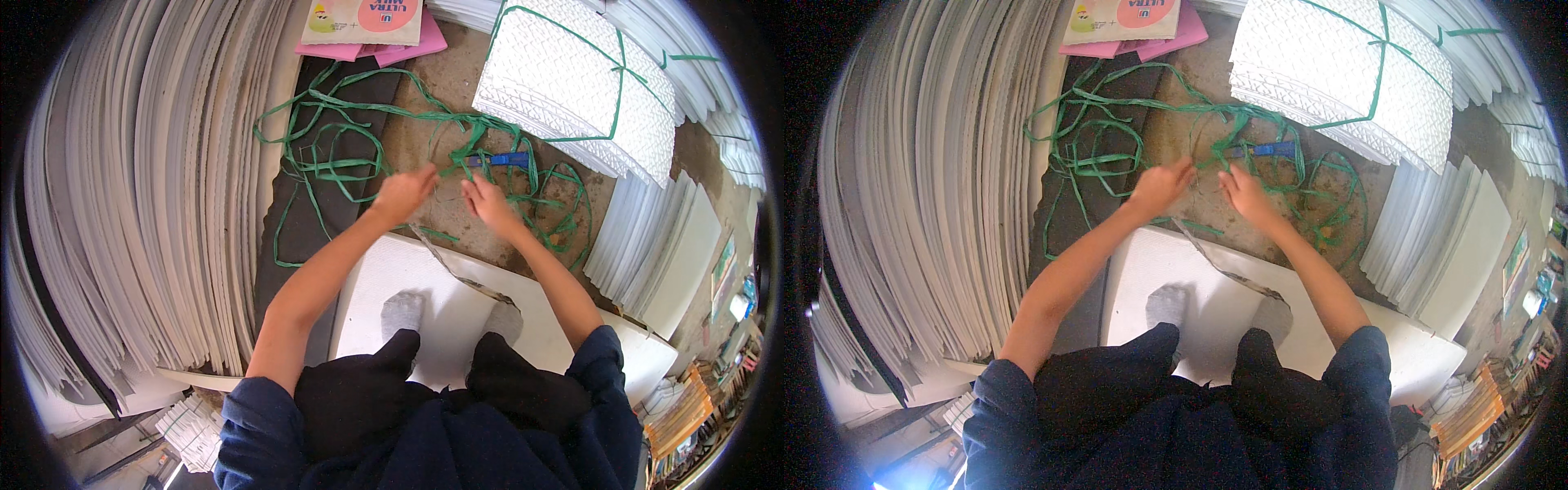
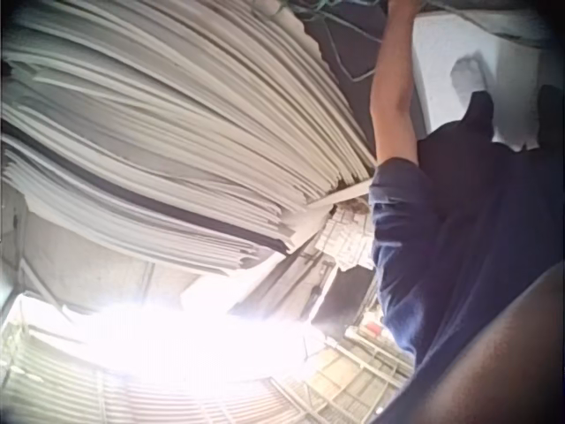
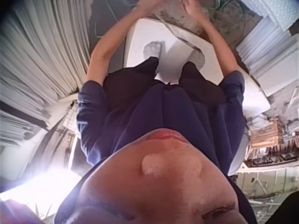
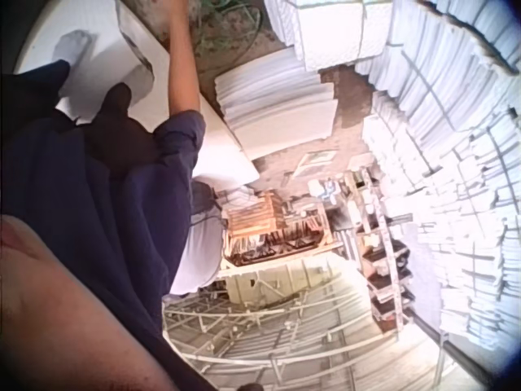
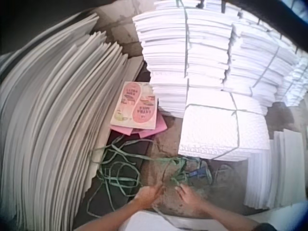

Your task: The person gathers a length of green plastic strapping and wraps it around a stack of white paper sheets. They tie the strapping into a secure knot to hold the bundle together, then use a blue utility knife to cut the excess strap. Finally, the person places the completed bundle onto a larger stack of similar paper bundles.

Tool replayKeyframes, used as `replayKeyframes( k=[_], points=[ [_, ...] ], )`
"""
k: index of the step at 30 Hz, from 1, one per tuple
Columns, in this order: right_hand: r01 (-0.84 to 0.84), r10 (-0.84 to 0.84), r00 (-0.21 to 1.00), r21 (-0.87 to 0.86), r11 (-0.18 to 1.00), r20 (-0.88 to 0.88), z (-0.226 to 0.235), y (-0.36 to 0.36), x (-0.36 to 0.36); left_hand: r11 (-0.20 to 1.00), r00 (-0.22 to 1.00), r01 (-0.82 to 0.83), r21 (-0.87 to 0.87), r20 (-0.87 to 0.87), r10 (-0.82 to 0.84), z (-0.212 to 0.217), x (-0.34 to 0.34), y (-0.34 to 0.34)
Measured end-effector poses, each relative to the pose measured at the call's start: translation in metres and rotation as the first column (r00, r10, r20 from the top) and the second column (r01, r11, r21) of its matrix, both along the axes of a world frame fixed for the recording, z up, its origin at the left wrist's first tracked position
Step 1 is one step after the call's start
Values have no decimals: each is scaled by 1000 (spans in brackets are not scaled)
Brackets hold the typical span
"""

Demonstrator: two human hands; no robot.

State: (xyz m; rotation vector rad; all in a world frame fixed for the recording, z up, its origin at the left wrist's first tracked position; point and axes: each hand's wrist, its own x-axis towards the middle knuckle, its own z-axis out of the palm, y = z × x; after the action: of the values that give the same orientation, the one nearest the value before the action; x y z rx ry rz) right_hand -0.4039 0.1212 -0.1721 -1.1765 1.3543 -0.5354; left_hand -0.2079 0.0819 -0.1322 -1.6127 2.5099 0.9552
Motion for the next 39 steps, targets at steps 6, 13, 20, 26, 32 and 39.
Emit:
replayKeyframes(
  k=[6, 13, 20, 26, 32, 39],
  points=[
    [325, -341, 925, -114, 939, -166, -12, 1, -58, 813, 919, -376, -444, -68, 388, 6, 84, -55],
    [359, -363, 916, -54, 932, -169, 5, 12, -75, 618, 746, -535, -576, 21, 666, 38, 116, -54],
    [7, -28, 993, -180, 984, -112, 85, 13, -30, 752, 930, 56, -657, -239, -278, 90, 16, -25],
    [-245, 203, 957, -205, 948, -206, 140, 21, -12, 653, 791, 436, -619, -82, -606, 103, -11, -16],
    [-160, 85, 943, -213, 964, -323, 92, 29, -81, 735, 961, 59, -676, 239, 142, 60, 103, -43],
    [-200, 149, 930, -122, 972, -337, 121, 17, -53, 712, 998, 19, -702, -33, -59, 76, 53, -17]
  ],
)
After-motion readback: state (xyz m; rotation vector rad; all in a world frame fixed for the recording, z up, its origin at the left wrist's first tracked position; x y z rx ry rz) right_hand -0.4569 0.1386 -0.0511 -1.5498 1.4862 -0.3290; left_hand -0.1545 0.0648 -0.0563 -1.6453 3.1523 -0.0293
